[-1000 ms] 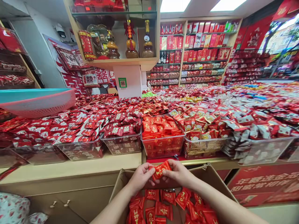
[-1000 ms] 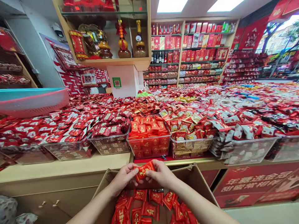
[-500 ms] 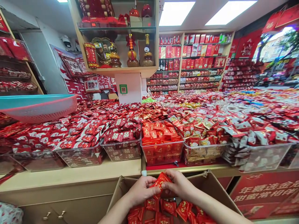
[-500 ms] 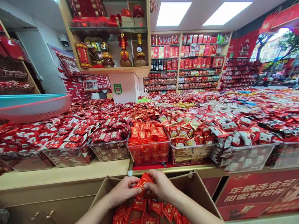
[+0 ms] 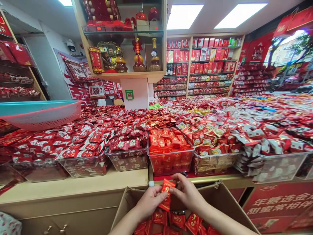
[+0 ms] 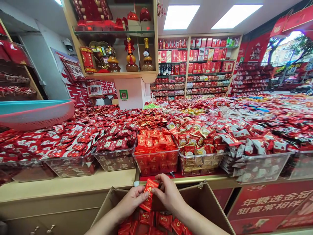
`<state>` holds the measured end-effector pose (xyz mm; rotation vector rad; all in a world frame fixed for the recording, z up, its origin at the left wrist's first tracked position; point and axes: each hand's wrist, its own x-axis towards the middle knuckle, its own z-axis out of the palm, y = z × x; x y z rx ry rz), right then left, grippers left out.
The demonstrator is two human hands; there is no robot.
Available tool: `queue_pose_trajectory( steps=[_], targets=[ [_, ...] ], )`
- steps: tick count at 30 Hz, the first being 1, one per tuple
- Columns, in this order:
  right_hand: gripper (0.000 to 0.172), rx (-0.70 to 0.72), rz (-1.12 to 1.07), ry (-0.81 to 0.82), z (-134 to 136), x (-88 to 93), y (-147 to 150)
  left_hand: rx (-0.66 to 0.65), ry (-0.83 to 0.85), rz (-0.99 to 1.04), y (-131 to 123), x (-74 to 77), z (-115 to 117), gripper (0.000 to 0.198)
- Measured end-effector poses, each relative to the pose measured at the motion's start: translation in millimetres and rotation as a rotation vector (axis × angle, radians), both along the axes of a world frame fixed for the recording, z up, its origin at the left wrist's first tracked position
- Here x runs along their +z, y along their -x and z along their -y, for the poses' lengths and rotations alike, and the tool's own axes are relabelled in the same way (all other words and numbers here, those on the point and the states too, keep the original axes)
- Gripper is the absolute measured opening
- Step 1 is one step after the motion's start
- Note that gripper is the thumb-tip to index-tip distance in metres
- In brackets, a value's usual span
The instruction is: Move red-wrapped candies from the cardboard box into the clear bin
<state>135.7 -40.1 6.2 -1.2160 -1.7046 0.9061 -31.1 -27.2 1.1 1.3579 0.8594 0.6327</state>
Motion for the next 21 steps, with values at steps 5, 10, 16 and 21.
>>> queue_pose_trajectory(
  steps=[5,10,16,21],
  targets=[
    [0.053,-0.048,0.377,-0.359,21.1,3.4,9.4,0.096,-0.069,0.068,-7.7,-4.9,1.0,0.036],
    [0.056,0.05,0.681,-0.49,18.7,-7.7,19.4,0.052,-0.044,0.154,-11.9,-7.8,3.7,0.031],
    [0.043,0.058,0.614,-0.549,18.0,4.3,12.4,0.08,0.007,0.088,6.9,3.9,-0.6,0.035],
    [0.031,0.043,0.434,-0.541,26.4,39.8,1.5,0.431,-0.343,-0.049,33.2,9.4,-22.3,0.031]
  ],
)
